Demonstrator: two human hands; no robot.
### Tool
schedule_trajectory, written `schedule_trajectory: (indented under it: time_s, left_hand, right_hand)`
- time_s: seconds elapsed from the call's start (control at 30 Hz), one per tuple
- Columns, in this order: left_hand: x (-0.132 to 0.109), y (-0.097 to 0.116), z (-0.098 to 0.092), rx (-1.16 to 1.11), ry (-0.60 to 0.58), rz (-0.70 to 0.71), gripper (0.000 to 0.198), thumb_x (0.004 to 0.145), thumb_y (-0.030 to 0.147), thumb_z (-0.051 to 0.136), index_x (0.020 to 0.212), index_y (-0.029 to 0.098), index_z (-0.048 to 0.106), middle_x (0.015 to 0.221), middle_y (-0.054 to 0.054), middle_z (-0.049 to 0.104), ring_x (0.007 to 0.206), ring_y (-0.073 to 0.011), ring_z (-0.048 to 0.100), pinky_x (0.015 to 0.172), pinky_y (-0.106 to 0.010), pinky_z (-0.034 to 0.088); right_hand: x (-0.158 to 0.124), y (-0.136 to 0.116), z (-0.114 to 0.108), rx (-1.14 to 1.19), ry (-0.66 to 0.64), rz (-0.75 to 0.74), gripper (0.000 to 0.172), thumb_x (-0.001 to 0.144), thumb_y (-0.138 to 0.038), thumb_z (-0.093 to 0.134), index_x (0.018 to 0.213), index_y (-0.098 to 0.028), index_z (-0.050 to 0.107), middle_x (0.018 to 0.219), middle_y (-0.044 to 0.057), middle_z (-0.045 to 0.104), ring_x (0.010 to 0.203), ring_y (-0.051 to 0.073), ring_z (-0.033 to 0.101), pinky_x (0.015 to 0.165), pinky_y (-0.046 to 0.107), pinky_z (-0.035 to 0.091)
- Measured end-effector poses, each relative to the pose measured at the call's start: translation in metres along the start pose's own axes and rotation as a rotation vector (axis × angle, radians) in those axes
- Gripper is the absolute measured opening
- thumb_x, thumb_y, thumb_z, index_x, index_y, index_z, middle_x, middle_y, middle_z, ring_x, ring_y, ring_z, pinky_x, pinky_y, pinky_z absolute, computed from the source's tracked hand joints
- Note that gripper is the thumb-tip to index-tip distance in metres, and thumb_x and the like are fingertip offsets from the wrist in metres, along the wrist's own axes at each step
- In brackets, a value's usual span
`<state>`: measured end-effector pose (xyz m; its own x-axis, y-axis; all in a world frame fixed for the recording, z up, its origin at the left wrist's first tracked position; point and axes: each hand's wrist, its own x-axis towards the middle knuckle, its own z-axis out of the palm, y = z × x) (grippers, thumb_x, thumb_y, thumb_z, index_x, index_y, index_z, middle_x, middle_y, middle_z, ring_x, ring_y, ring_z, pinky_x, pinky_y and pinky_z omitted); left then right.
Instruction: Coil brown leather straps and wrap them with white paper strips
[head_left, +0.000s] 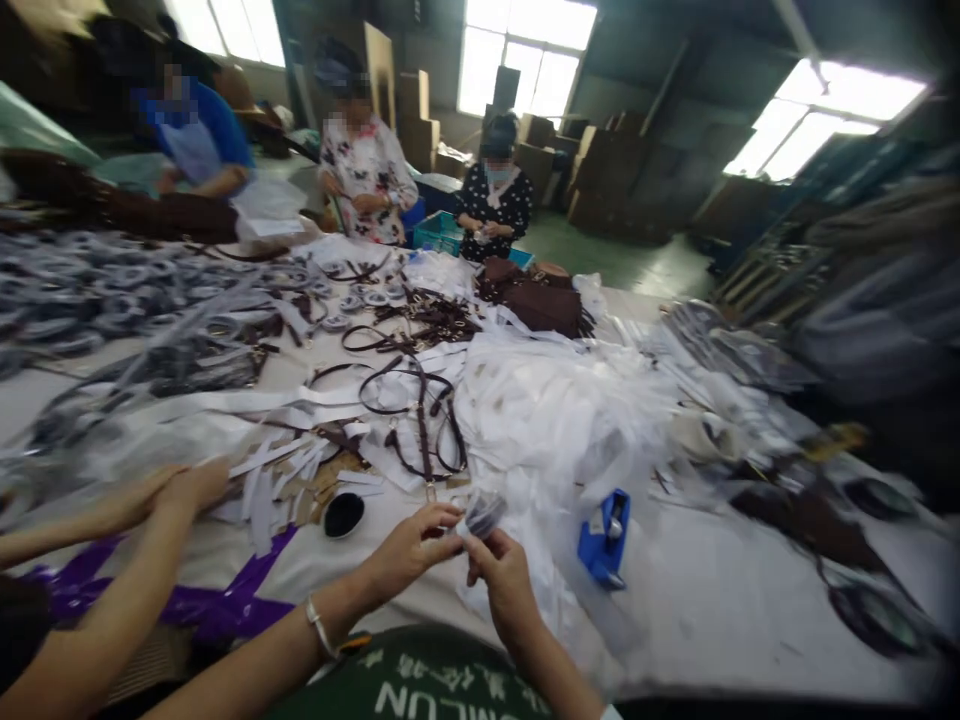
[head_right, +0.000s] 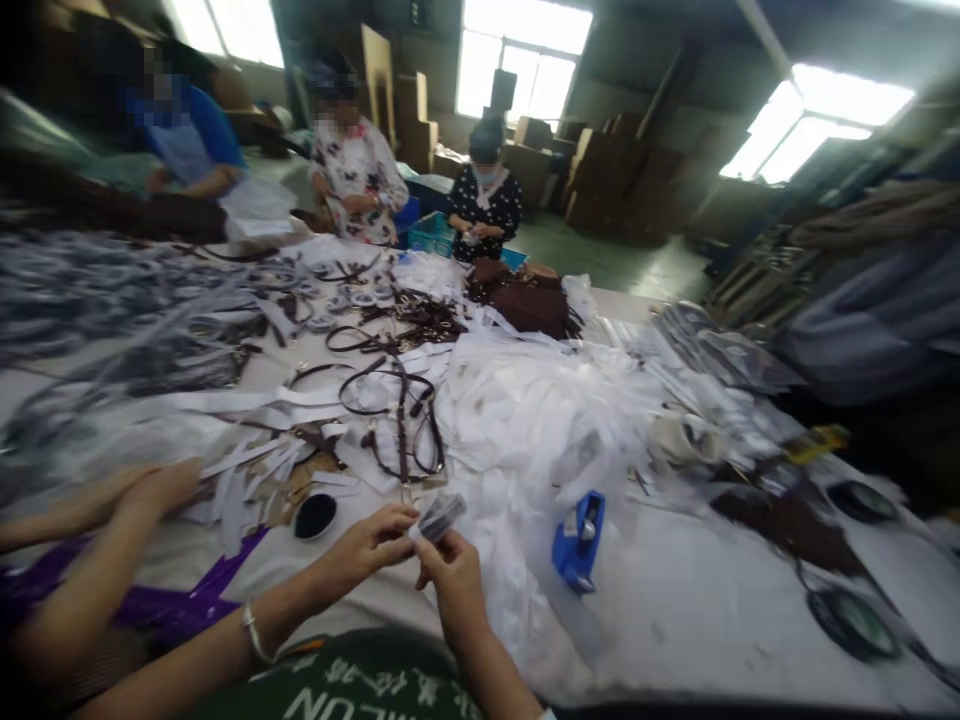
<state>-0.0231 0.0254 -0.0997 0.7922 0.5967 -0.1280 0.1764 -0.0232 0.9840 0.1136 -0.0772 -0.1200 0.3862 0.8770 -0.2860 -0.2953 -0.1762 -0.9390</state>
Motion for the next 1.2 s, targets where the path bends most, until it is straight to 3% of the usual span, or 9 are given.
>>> schedule_trajectory:
  time_s: [0.2,0.33,0.43,0.57,0.67,0.73,0.83,1.03,1.2]
  left_hand:
    - [0.022,-0.02,0.04,-0.116,-0.023,-0.188,0.033,0.074,0.048,0.066,0.083,0.016,0.071,0.113,-0.011,0.06,0.11,-0.0272,0.054,0.092,-0.032,0.046]
    - [0.032,-0.023,0.061,-0.114,0.035,-0.277,0.031,0.072,0.046,0.067,0.078,0.016,0.069,0.107,-0.009,0.063,0.104,-0.0263,0.056,0.089,-0.031,0.046]
    - [0.038,-0.02,0.065,-0.084,0.063,-0.289,0.03,0.072,0.045,0.067,0.077,0.016,0.068,0.106,-0.008,0.062,0.101,-0.0253,0.056,0.087,-0.03,0.046]
    - [0.041,-0.017,0.063,-0.06,0.115,-0.254,0.03,0.07,0.045,0.069,0.076,0.015,0.067,0.107,-0.008,0.058,0.1,-0.0236,0.056,0.085,-0.027,0.046]
    - [0.041,-0.019,0.062,-0.04,0.131,-0.246,0.03,0.07,0.045,0.068,0.073,0.015,0.066,0.107,-0.008,0.057,0.098,-0.0223,0.056,0.084,-0.026,0.046]
    - [0.041,-0.02,0.061,-0.025,0.129,-0.247,0.03,0.07,0.045,0.068,0.073,0.015,0.066,0.107,-0.008,0.058,0.097,-0.0218,0.056,0.083,-0.025,0.046]
    - [0.04,-0.02,0.061,-0.019,0.121,-0.241,0.03,0.07,0.045,0.068,0.072,0.015,0.065,0.107,-0.008,0.058,0.097,-0.0214,0.056,0.083,-0.025,0.046]
    - [0.04,-0.018,0.06,-0.05,0.154,-0.239,0.03,0.071,0.044,0.069,0.075,0.015,0.065,0.109,-0.008,0.056,0.097,-0.0212,0.055,0.083,-0.026,0.046]
    - [0.037,-0.019,0.054,-0.014,0.177,-0.166,0.026,0.073,0.04,0.067,0.075,0.014,0.064,0.106,-0.009,0.057,0.099,-0.0225,0.055,0.086,-0.03,0.045]
  right_hand:
    - [0.0,0.015,-0.024,0.158,0.109,0.102,0.036,0.068,-0.048,0.072,0.078,-0.014,0.066,0.052,-0.004,0.052,0.041,0.007,0.041,0.043,0.021,0.039]
    - [0.002,0.028,-0.06,-0.008,0.158,0.179,0.042,0.066,-0.056,0.069,0.075,-0.014,0.067,0.05,-0.001,0.057,0.043,0.012,0.051,0.048,0.026,0.046]
    - [0.001,0.036,-0.123,-0.142,0.36,0.157,0.047,0.068,-0.058,0.063,0.082,-0.015,0.069,0.064,0.004,0.065,0.054,0.018,0.058,0.054,0.031,0.049]
    - [-0.002,0.047,-0.229,-0.321,0.805,0.098,0.05,0.07,-0.059,0.053,0.092,-0.016,0.066,0.081,0.009,0.068,0.086,0.026,0.06,0.077,0.036,0.047]
    - [0.007,0.06,-0.277,-0.395,0.908,0.102,0.045,0.064,-0.056,0.055,0.08,-0.016,0.067,0.089,0.015,0.068,0.1,0.031,0.056,0.086,0.038,0.042]
    - [0.015,0.071,-0.288,-0.391,0.888,0.118,0.046,0.063,-0.057,0.053,0.079,-0.016,0.069,0.085,0.014,0.07,0.091,0.029,0.06,0.082,0.038,0.044]
    - [0.019,0.087,-0.286,-0.372,0.88,0.137,0.051,0.066,-0.059,0.051,0.086,-0.016,0.07,0.079,0.009,0.071,0.079,0.025,0.063,0.075,0.035,0.046]
    - [-0.016,0.111,-0.268,-0.39,0.999,0.214,0.051,0.068,-0.061,0.053,0.084,-0.014,0.068,0.076,0.008,0.072,0.082,0.026,0.063,0.077,0.035,0.046]
    - [-0.04,0.105,-0.273,-0.49,0.949,0.277,0.03,0.056,-0.05,0.064,0.062,-0.021,0.064,0.061,0.008,0.066,0.079,0.031,0.062,0.076,0.042,0.045]
